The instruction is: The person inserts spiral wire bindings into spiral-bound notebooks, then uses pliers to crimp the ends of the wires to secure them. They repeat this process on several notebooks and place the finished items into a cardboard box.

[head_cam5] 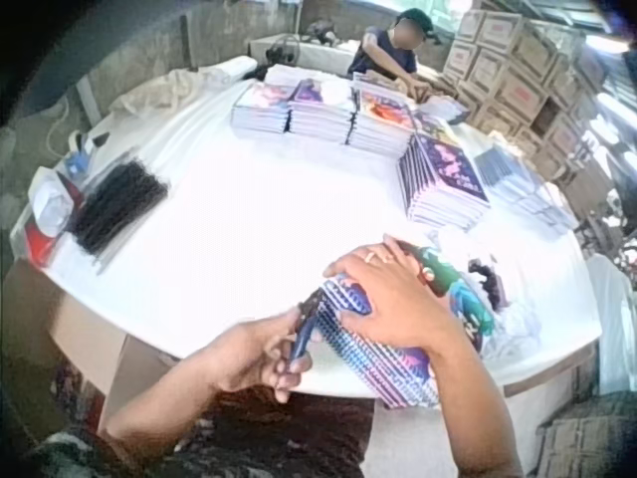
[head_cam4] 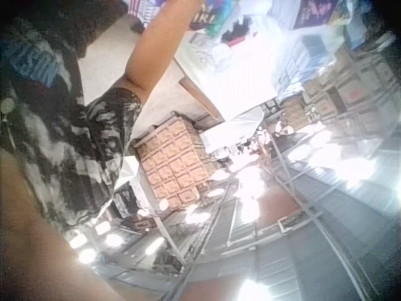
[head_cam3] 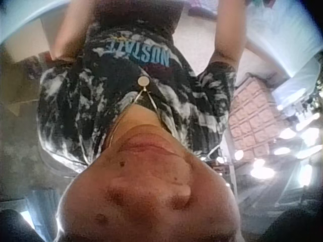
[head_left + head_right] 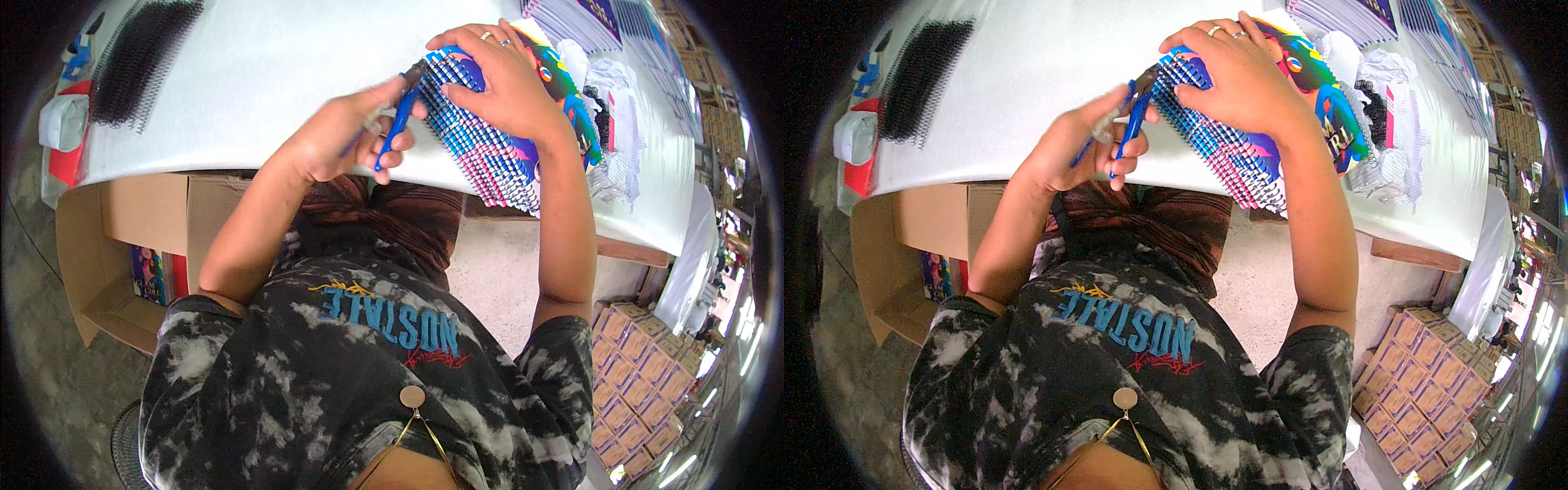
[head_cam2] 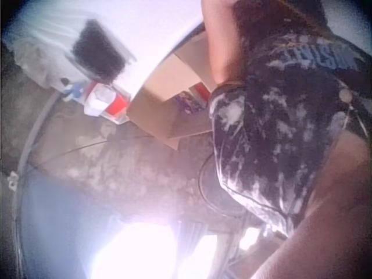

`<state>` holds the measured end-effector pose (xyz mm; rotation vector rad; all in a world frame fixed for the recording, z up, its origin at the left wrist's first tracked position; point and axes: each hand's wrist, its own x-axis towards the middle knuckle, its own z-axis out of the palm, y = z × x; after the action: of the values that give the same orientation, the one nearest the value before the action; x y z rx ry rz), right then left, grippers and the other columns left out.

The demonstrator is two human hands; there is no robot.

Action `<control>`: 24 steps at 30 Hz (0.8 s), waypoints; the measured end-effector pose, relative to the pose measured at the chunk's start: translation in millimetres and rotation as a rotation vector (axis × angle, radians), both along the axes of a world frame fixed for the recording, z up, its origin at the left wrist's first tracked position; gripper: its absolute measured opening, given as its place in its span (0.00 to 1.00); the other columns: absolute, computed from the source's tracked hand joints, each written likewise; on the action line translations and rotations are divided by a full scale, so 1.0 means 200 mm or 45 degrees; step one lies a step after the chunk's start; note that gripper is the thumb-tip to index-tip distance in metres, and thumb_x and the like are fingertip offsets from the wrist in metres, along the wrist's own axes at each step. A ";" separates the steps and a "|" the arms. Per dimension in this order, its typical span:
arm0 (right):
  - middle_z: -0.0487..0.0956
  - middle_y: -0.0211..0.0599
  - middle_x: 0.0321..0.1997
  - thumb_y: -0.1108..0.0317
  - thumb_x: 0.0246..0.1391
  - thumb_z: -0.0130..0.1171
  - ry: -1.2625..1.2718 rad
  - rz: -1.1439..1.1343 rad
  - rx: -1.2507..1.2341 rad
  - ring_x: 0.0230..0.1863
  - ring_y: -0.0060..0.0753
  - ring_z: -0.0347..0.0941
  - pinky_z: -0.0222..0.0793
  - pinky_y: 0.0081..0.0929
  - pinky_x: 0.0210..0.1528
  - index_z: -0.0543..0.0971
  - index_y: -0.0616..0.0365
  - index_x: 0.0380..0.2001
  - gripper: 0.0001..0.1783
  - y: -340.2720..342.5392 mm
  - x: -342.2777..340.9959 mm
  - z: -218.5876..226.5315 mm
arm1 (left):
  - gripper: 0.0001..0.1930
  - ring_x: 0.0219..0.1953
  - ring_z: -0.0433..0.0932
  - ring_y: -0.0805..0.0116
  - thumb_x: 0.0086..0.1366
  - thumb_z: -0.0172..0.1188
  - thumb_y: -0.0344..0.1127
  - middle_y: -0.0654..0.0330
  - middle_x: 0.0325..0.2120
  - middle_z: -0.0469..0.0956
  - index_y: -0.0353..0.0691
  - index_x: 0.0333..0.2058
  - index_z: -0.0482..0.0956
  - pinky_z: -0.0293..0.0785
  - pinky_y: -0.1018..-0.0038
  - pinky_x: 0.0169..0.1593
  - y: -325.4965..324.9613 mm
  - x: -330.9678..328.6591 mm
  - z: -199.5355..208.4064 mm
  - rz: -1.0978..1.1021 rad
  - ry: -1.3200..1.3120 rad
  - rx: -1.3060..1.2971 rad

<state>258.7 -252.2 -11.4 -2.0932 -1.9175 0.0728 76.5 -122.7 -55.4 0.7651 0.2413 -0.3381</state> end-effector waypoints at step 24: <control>0.73 0.45 0.45 0.65 0.33 0.63 -0.195 -0.061 -0.096 0.54 0.46 0.63 0.44 0.44 0.59 0.70 0.49 0.45 0.29 0.04 -0.09 0.05 | 0.29 0.32 0.77 0.64 0.66 0.34 0.58 0.55 0.30 0.73 0.38 0.47 0.68 0.80 0.62 0.31 0.02 0.01 -0.16 -0.009 -0.009 -0.385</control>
<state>241.3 -244.2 -1.5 -2.2522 -1.9777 -0.0275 78.6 -118.1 -87.1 0.4688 0.1753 -0.3684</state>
